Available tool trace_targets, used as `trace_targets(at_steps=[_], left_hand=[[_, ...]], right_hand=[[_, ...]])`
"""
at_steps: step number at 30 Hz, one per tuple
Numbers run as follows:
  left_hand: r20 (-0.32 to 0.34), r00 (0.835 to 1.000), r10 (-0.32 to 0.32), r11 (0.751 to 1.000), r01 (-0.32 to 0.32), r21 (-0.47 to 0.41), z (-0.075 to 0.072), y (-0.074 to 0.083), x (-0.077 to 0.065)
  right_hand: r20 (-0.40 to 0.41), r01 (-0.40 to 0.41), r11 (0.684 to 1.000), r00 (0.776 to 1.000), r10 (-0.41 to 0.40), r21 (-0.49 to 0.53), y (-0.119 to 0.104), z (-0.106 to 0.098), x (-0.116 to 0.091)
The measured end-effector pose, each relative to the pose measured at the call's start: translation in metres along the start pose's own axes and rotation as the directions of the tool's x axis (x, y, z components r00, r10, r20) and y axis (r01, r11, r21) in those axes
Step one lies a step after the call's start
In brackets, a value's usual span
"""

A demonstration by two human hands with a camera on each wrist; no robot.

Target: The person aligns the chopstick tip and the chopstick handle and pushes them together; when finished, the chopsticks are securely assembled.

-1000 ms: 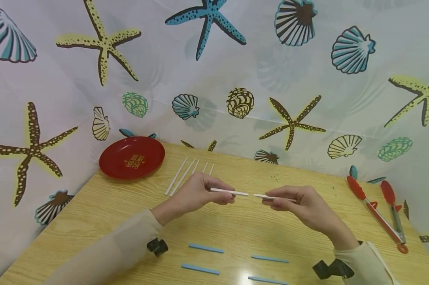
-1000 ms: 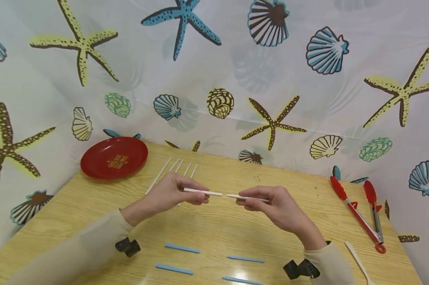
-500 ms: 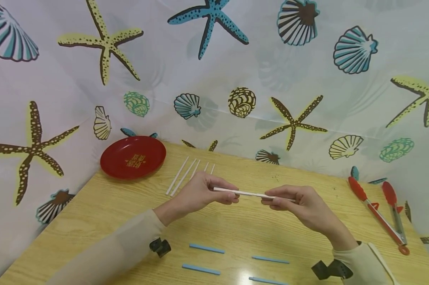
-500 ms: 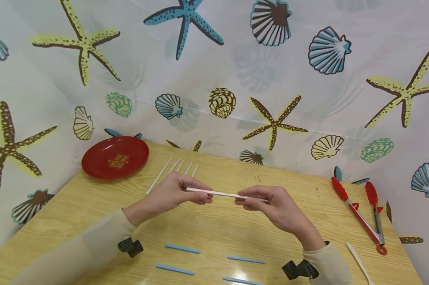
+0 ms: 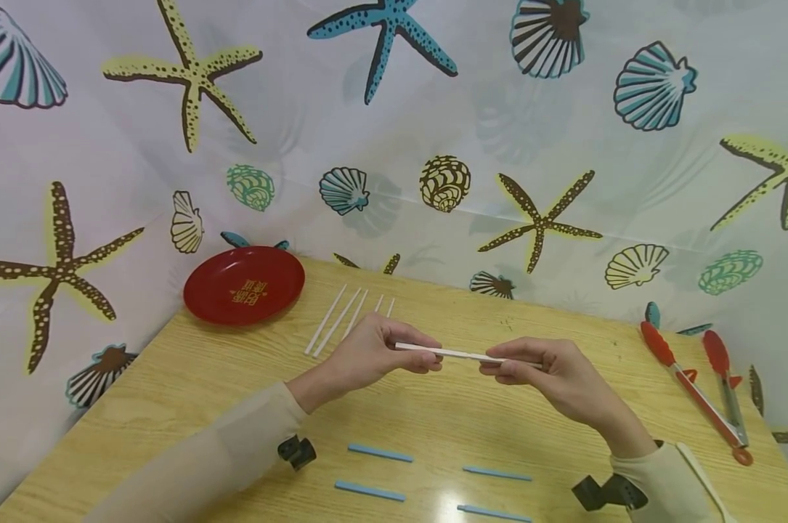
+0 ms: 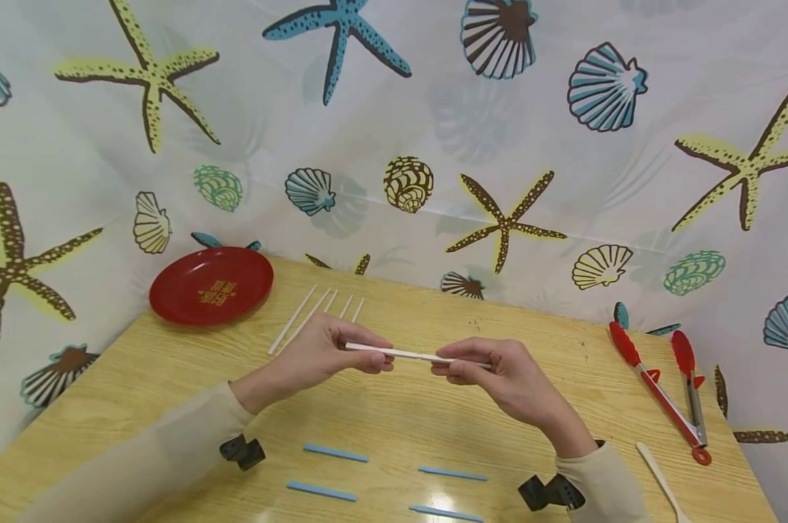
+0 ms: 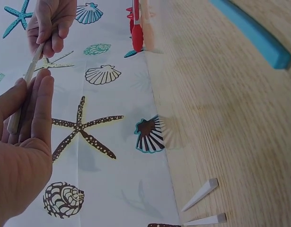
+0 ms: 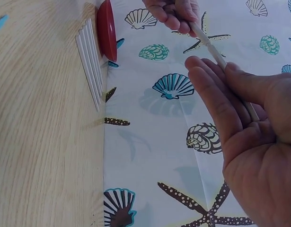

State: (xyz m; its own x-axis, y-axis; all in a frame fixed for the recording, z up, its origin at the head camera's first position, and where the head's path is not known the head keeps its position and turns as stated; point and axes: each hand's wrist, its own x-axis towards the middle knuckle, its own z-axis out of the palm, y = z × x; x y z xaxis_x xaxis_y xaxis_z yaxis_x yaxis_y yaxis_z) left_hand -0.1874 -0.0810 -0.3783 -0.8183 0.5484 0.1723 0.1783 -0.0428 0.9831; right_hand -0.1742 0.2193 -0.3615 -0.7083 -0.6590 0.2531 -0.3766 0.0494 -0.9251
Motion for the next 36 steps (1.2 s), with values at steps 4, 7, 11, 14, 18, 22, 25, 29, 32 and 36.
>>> trace_targets(at_steps=[4, 7, 11, 14, 18, 22, 25, 29, 32, 36], left_hand=[[-0.003, 1.0, 0.0, 1.0, 0.0, -0.001, 0.001, 0.0, 0.0], [-0.004, 1.0, 0.0, 1.0, 0.0, 0.001, 0.002, 0.0, 0.0], [-0.002, 1.0, 0.0, 1.0, 0.0, -0.003, 0.004, 0.0, 0.0], [0.001, 1.0, -0.012, 1.0, 0.012, -0.018, 0.005, 0.0, -0.001], [0.001, 1.0, -0.02, 0.999, 0.02, -0.039, 0.006, -0.002, -0.001], [-0.01, 1.0, 0.0, 0.999, 0.0, -0.046, 0.008, -0.005, -0.002], [-0.024, 1.0, 0.009, 0.999, -0.01, -0.044, 0.01, -0.007, -0.002], [-0.026, 0.999, 0.024, 0.999, -0.025, -0.035, 0.01, -0.007, 0.0], [-0.023, 0.999, 0.027, 0.999, -0.028, -0.035, 0.01, -0.007, 0.001], [-0.019, 1.0, 0.01, 0.999, -0.011, -0.044, 0.009, -0.009, 0.002]], right_hand=[[-0.015, 0.006, 1.0, 1.0, -0.006, -0.011, -0.001, 0.001, 0.0], [-0.031, 0.007, 1.0, 0.999, -0.008, -0.028, -0.001, 0.002, -0.001], [-0.053, 0.014, 0.999, 0.998, -0.016, -0.045, -0.001, 0.004, -0.002], [-0.067, 0.022, 0.998, 0.997, -0.026, -0.061, 0.0, 0.005, -0.002], [-0.085, 0.037, 0.995, 0.995, -0.045, -0.098, 0.001, 0.007, -0.002], [-0.115, 0.046, 0.991, 0.991, -0.061, -0.129, 0.001, 0.011, -0.001], [-0.135, 0.055, 0.99, 0.988, -0.072, -0.13, 0.001, 0.015, 0.0], [-0.148, 0.074, 0.989, 0.985, -0.093, -0.126, 0.001, 0.017, 0.0], [-0.154, 0.078, 0.989, 0.983, -0.097, -0.125, 0.002, 0.017, 0.001], [-0.149, 0.054, 0.992, 0.986, -0.071, -0.117, 0.004, 0.017, 0.0]])
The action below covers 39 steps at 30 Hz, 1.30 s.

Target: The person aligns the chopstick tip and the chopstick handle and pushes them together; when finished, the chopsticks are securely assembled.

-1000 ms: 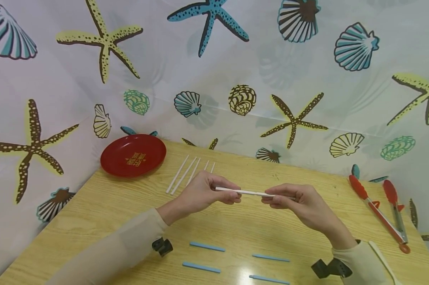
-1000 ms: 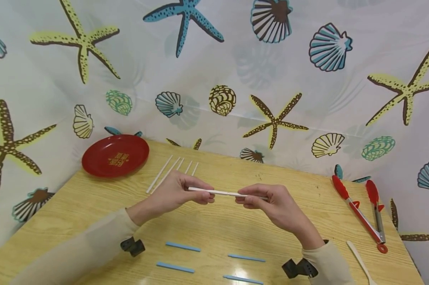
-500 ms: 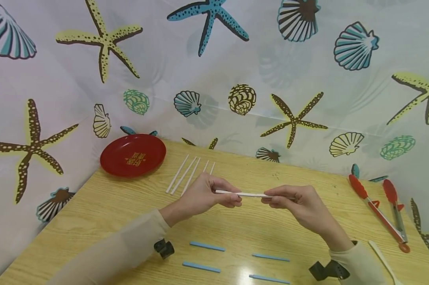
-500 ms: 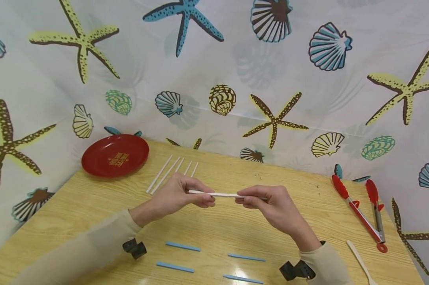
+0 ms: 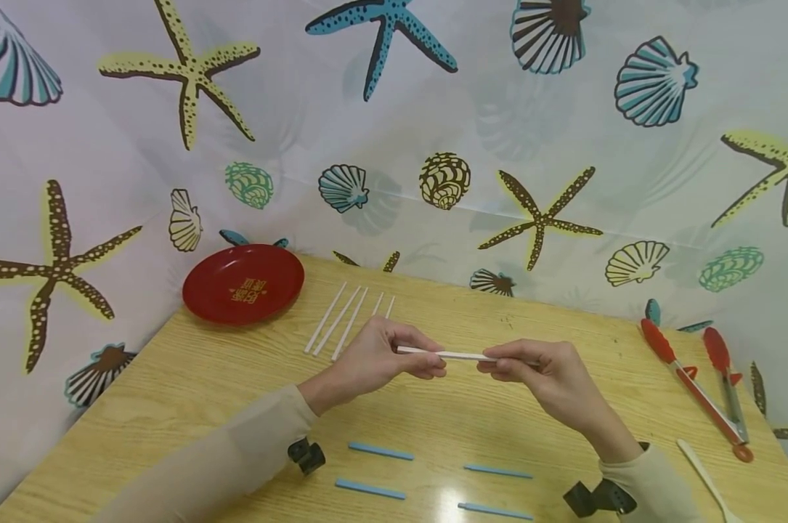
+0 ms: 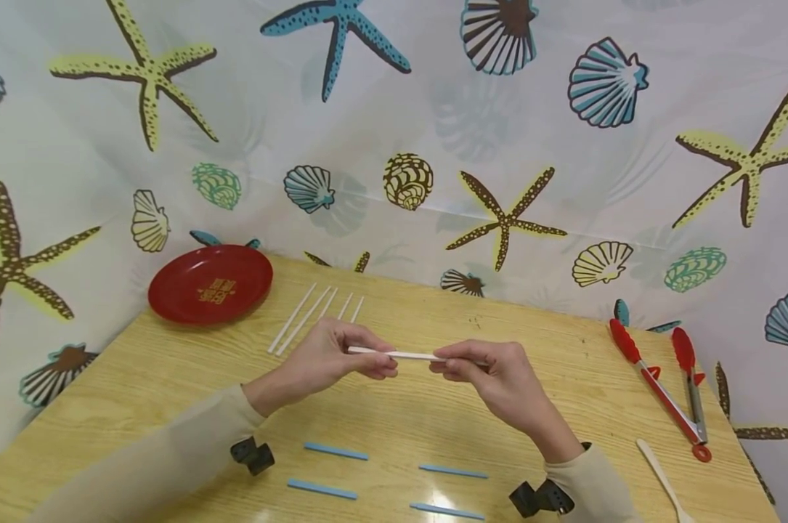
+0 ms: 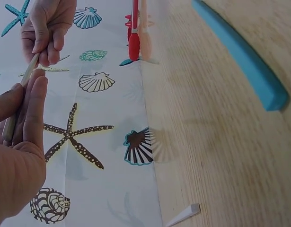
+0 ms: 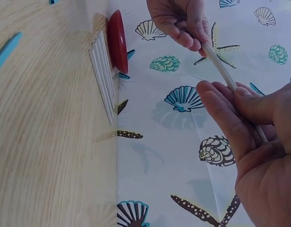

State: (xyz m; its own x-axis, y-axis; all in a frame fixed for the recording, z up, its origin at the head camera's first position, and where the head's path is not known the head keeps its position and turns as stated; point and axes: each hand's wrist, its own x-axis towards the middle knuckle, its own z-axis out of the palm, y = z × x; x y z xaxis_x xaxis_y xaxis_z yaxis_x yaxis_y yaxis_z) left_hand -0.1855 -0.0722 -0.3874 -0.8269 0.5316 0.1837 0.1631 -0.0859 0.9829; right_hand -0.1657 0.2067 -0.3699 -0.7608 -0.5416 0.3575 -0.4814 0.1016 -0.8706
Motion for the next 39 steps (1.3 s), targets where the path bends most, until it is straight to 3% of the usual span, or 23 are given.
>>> trace_targets(at_steps=[5, 9, 11, 14, 17, 19, 26, 29, 31, 34, 39], left_hand=[[0.015, 1.0, -0.002, 0.999, 0.001, 0.047, -0.002, 0.0, 0.0], [0.036, 0.999, 0.021, 0.974, -0.029, 0.226, -0.004, 0.002, 0.0], [0.046, 0.998, 0.036, 0.936, -0.05, 0.348, -0.004, 0.003, 0.0], [0.083, 0.994, 0.069, 0.849, -0.103, 0.519, -0.003, 0.004, 0.0], [0.131, 0.985, 0.109, 0.759, -0.168, 0.63, -0.001, 0.002, 0.0], [0.162, 0.979, 0.124, 0.716, -0.202, 0.668, 0.001, 0.001, 0.0], [0.231, 0.968, 0.096, 0.646, -0.237, 0.725, 0.009, 0.0, 0.0], [0.236, 0.967, 0.1, 0.648, -0.243, 0.722, 0.013, 0.001, 0.001], [0.226, 0.968, 0.106, 0.671, -0.238, 0.702, 0.013, 0.001, 0.001], [0.195, 0.978, 0.081, 0.735, -0.19, 0.651, 0.012, 0.0, 0.001], [0.109, 0.993, -0.041, 0.872, -0.017, 0.488, 0.005, 0.001, 0.003]], right_hand=[[0.036, -0.044, 0.999, 0.998, 0.044, -0.013, 0.001, -0.002, 0.0], [0.056, -0.072, 0.997, 0.996, 0.074, -0.035, 0.002, -0.004, 0.002], [0.065, -0.086, 0.995, 0.994, 0.089, -0.045, 0.001, -0.005, 0.003], [0.071, -0.099, 0.993, 0.992, 0.104, -0.071, 0.0, -0.006, 0.005], [0.065, -0.106, 0.988, 0.991, 0.114, -0.115, -0.002, -0.007, 0.008], [0.058, -0.115, 0.984, 0.991, 0.123, -0.136, -0.004, -0.007, 0.01], [0.009, -0.121, 0.978, 0.992, 0.124, -0.17, -0.009, -0.002, 0.02], [-0.024, -0.109, 0.978, 0.994, 0.106, -0.179, -0.011, 0.002, 0.025], [-0.044, -0.1, 0.978, 0.995, 0.094, -0.182, -0.012, 0.004, 0.027], [-0.081, -0.091, 0.973, 0.994, 0.075, -0.214, -0.013, 0.004, 0.027], [-0.109, -0.111, 0.963, 0.99, 0.086, -0.246, -0.011, 0.003, 0.022]])
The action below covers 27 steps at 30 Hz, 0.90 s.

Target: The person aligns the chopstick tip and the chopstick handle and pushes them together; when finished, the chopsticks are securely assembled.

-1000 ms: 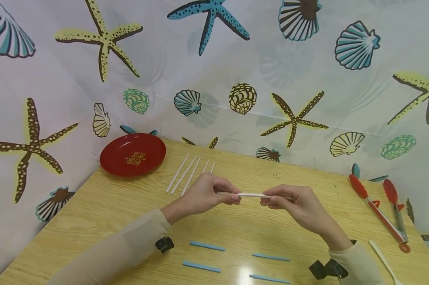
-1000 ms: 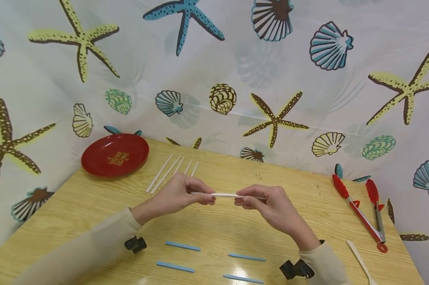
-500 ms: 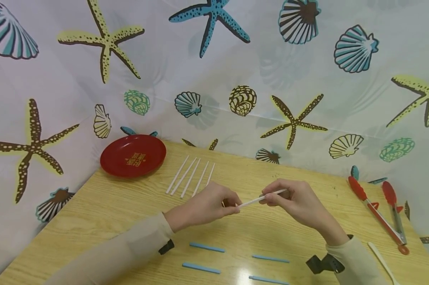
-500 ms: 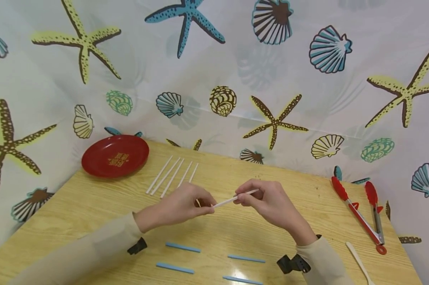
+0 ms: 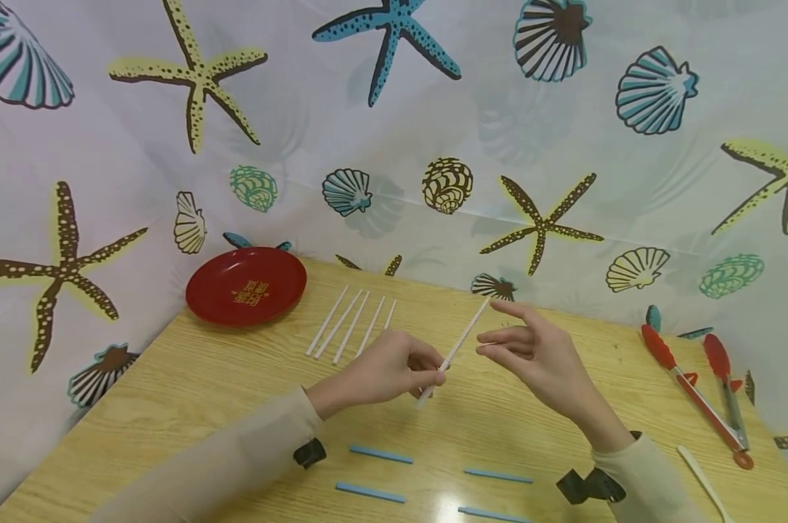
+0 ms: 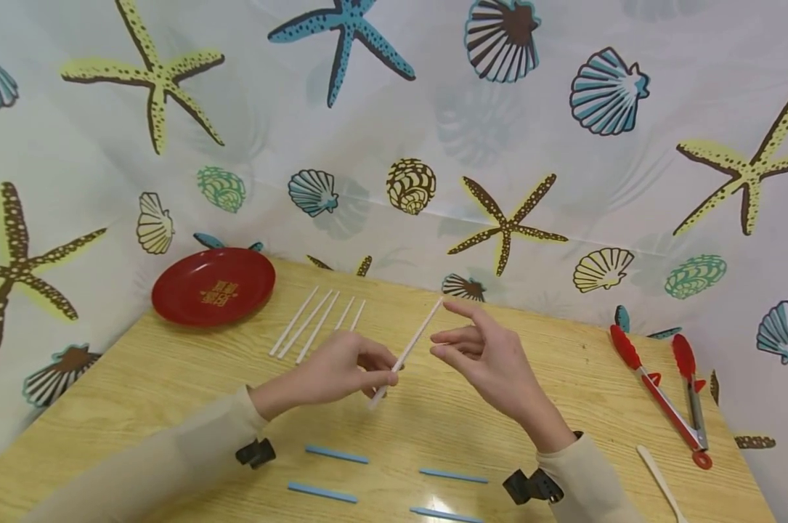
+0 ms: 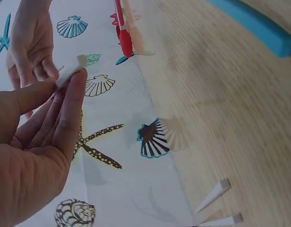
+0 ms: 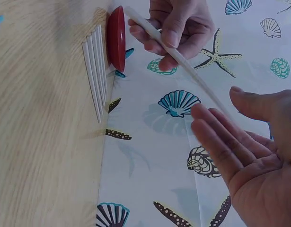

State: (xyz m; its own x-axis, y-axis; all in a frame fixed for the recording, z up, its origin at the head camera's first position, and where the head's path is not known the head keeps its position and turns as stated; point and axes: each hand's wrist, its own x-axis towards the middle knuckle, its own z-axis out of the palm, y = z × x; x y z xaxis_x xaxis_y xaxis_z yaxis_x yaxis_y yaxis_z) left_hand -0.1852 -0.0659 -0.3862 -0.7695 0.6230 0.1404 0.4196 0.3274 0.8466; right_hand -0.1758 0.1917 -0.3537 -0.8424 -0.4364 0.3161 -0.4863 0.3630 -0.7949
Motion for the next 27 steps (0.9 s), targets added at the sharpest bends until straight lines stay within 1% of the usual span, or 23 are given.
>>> trace_targets(at_steps=[2, 4, 6, 8, 10, 12, 15, 18, 21, 23, 27], left_hand=[[0.002, 0.998, -0.069, 0.991, 0.069, -0.118, -0.003, -0.003, 0.001], [0.016, 0.993, -0.119, 0.965, 0.119, -0.235, -0.005, -0.006, 0.002], [0.028, 0.988, -0.152, 0.931, 0.152, -0.332, -0.008, -0.012, 0.004], [0.033, 0.985, -0.168, 0.9, 0.167, -0.401, -0.012, -0.017, 0.007], [0.032, 0.983, -0.182, 0.876, 0.176, -0.449, -0.015, -0.023, 0.009], [0.029, 0.979, -0.2, 0.862, 0.19, -0.47, -0.018, -0.031, 0.011], [0.032, 0.973, -0.229, 0.85, 0.216, -0.481, -0.023, -0.041, 0.013], [0.043, 0.967, -0.251, 0.847, 0.242, -0.473, -0.027, -0.052, 0.014], [0.047, 0.957, -0.287, 0.841, 0.275, -0.465, -0.032, -0.065, 0.015], [0.046, 0.949, -0.312, 0.835, 0.297, -0.463, -0.034, -0.072, 0.016], [0.041, 0.939, -0.342, 0.828, 0.321, -0.46, -0.038, -0.083, 0.015]], right_hand=[[0.026, -0.02, 1.0, 0.999, 0.02, -0.01, 0.002, 0.0, -0.004], [0.077, -0.034, 0.998, 0.996, 0.037, -0.044, 0.004, 0.0, -0.01], [0.157, -0.025, 0.995, 0.987, 0.04, -0.095, 0.007, 0.0, -0.016], [0.252, 0.001, 0.988, 0.967, 0.038, -0.152, 0.009, 0.002, -0.021], [0.345, 0.031, 0.978, 0.938, 0.042, -0.205, 0.01, 0.005, -0.027], [0.423, 0.054, 0.968, 0.904, 0.057, -0.244, 0.012, 0.009, -0.033], [0.504, 0.076, 0.953, 0.859, 0.086, -0.293, 0.015, 0.017, -0.042], [0.541, 0.084, 0.937, 0.832, 0.121, -0.338, 0.019, 0.024, -0.05], [0.548, 0.081, 0.92, 0.822, 0.156, -0.384, 0.022, 0.031, -0.056], [0.544, 0.082, 0.909, 0.822, 0.17, -0.408, 0.023, 0.034, -0.059], [0.543, 0.089, 0.904, 0.822, 0.171, -0.418, 0.025, 0.037, -0.062]])
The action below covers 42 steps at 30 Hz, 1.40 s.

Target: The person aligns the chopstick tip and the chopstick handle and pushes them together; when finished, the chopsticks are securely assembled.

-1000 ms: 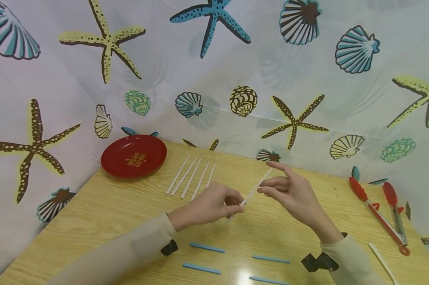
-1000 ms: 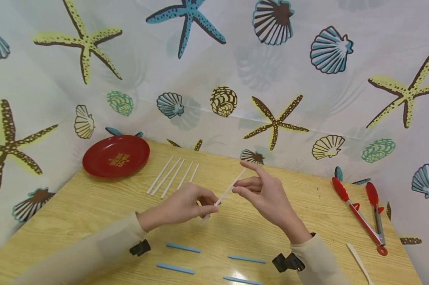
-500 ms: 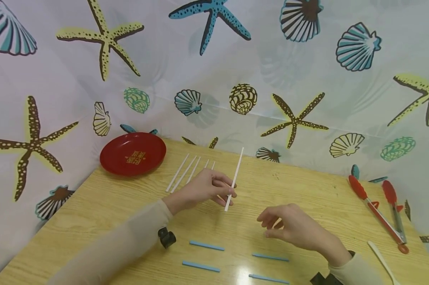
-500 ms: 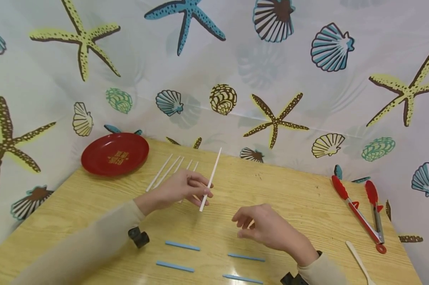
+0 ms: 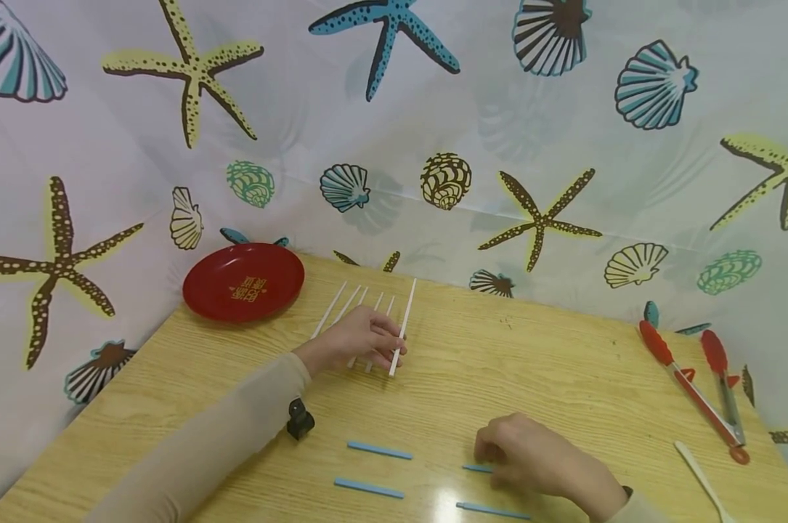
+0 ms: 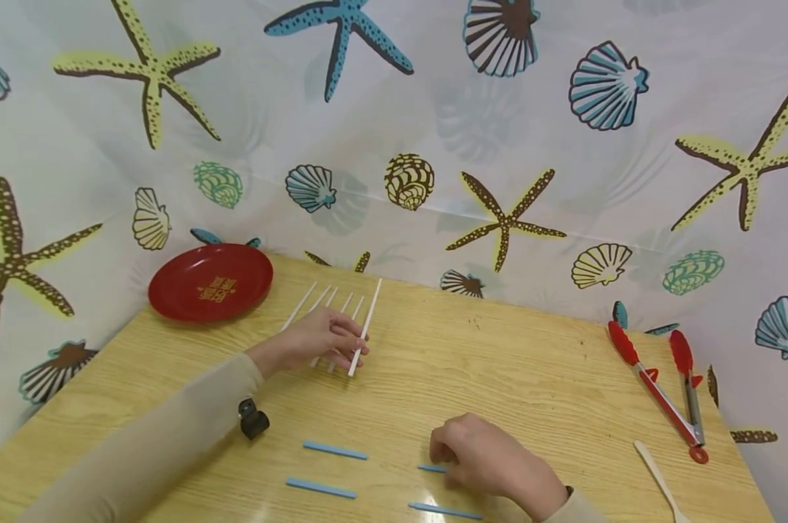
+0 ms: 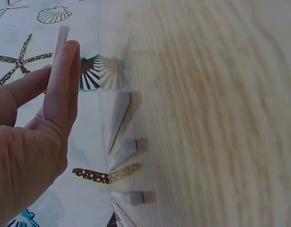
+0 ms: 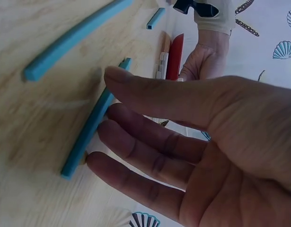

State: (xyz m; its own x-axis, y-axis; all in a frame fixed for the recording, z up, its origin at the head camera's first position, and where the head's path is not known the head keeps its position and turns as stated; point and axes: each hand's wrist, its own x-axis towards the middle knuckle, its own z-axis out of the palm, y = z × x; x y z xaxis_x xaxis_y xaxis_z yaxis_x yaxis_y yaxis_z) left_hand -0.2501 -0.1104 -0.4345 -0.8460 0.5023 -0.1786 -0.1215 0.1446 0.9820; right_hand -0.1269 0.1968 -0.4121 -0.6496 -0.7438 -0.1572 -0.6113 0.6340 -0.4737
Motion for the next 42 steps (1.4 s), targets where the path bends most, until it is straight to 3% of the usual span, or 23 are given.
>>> trace_targets(at_steps=[15, 23, 29, 35, 42], left_hand=[[-0.097, 0.991, -0.092, 0.989, 0.102, 0.107, 0.001, -0.004, 0.001], [-0.195, 0.972, -0.129, 0.955, 0.175, 0.24, 0.007, -0.001, 0.005], [-0.251, 0.964, -0.094, 0.89, 0.194, 0.413, 0.014, 0.005, 0.008], [-0.225, 0.974, -0.01, 0.809, 0.14, 0.571, 0.018, 0.01, 0.009], [-0.199, 0.978, 0.067, 0.718, 0.091, 0.69, 0.022, 0.01, 0.011]], right_hand=[[-0.032, 0.027, 0.999, 0.999, -0.026, 0.024, 0.001, 0.006, 0.002], [-0.031, 0.036, 0.999, 0.999, -0.035, 0.037, 0.003, 0.006, 0.0], [-0.032, 0.046, 0.998, 0.998, -0.045, 0.041, 0.004, 0.006, -0.001], [-0.028, 0.043, 0.998, 0.999, -0.042, 0.049, 0.005, 0.006, 0.0], [-0.031, 0.056, 0.997, 0.998, -0.055, 0.044, 0.004, 0.006, -0.001]])
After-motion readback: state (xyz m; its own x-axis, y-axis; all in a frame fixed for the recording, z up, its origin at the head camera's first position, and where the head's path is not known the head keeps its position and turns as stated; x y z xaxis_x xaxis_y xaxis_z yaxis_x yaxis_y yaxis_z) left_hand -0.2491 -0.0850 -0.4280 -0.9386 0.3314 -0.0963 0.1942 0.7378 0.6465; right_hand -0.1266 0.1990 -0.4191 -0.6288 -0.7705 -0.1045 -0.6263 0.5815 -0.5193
